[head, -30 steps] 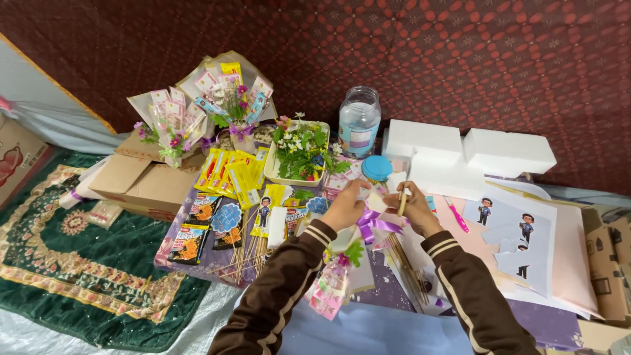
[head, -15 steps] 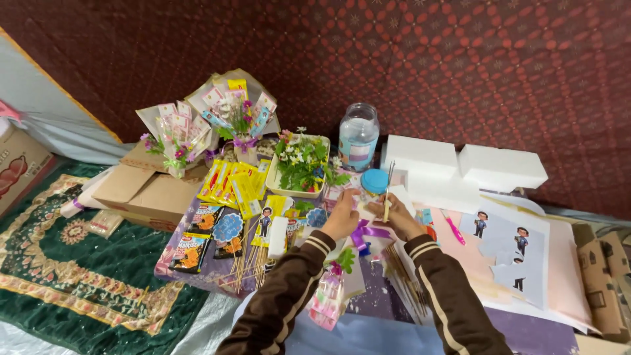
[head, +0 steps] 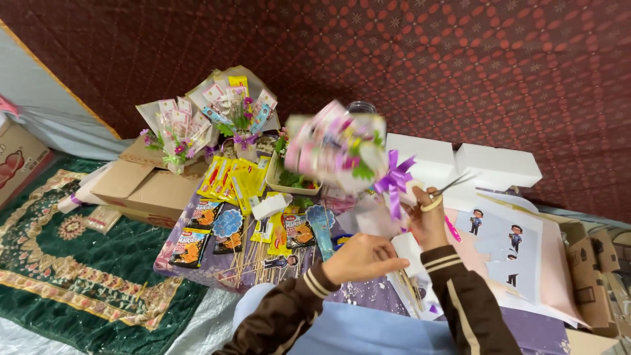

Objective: Assembling and decorating gift bouquets with snacks, money, and ribbons

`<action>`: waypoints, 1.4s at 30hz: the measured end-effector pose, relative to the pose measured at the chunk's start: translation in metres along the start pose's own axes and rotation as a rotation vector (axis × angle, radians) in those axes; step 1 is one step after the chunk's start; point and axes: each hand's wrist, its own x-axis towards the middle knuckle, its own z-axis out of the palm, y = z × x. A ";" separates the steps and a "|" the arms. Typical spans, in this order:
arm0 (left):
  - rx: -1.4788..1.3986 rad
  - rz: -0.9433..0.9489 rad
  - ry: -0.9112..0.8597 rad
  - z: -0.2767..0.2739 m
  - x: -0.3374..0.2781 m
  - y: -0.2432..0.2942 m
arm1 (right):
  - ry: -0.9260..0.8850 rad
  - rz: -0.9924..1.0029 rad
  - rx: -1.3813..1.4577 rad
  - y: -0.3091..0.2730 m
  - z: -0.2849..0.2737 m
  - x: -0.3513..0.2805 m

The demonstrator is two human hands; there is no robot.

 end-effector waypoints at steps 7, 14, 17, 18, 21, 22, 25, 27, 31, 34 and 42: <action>-0.528 -0.093 0.263 -0.015 0.032 -0.013 | 0.096 -0.013 0.082 0.076 -0.022 -0.019; -0.687 -0.174 0.505 -0.010 0.058 -0.098 | -0.092 -0.293 -0.281 0.038 0.007 -0.082; -0.639 -0.170 0.521 -0.018 0.051 -0.080 | -0.232 -0.702 -0.589 0.023 0.002 -0.076; -0.595 -0.175 0.518 -0.022 0.045 -0.060 | -0.306 -0.895 -0.687 0.018 0.002 -0.073; -0.557 -0.173 0.524 -0.020 0.061 -0.108 | -0.443 -0.903 -0.807 0.011 0.008 -0.074; -0.557 -0.173 0.526 -0.019 0.058 -0.107 | -0.445 -0.903 -0.807 0.010 0.009 -0.073; -0.515 -0.201 0.533 -0.017 0.054 -0.107 | -0.488 -0.831 -0.817 0.010 0.009 -0.067; -0.444 -0.164 0.534 -0.019 0.059 -0.110 | -0.470 -0.689 -0.728 0.017 0.005 -0.057; -0.308 -0.211 0.552 -0.021 0.052 -0.069 | -0.356 -0.512 -0.723 0.017 0.008 -0.055; -0.205 -0.293 0.546 -0.021 0.052 -0.073 | -0.289 -0.379 -0.725 0.020 0.007 -0.050; -0.143 -0.342 0.507 -0.019 0.054 -0.070 | -0.213 0.157 -0.344 0.030 -0.006 -0.024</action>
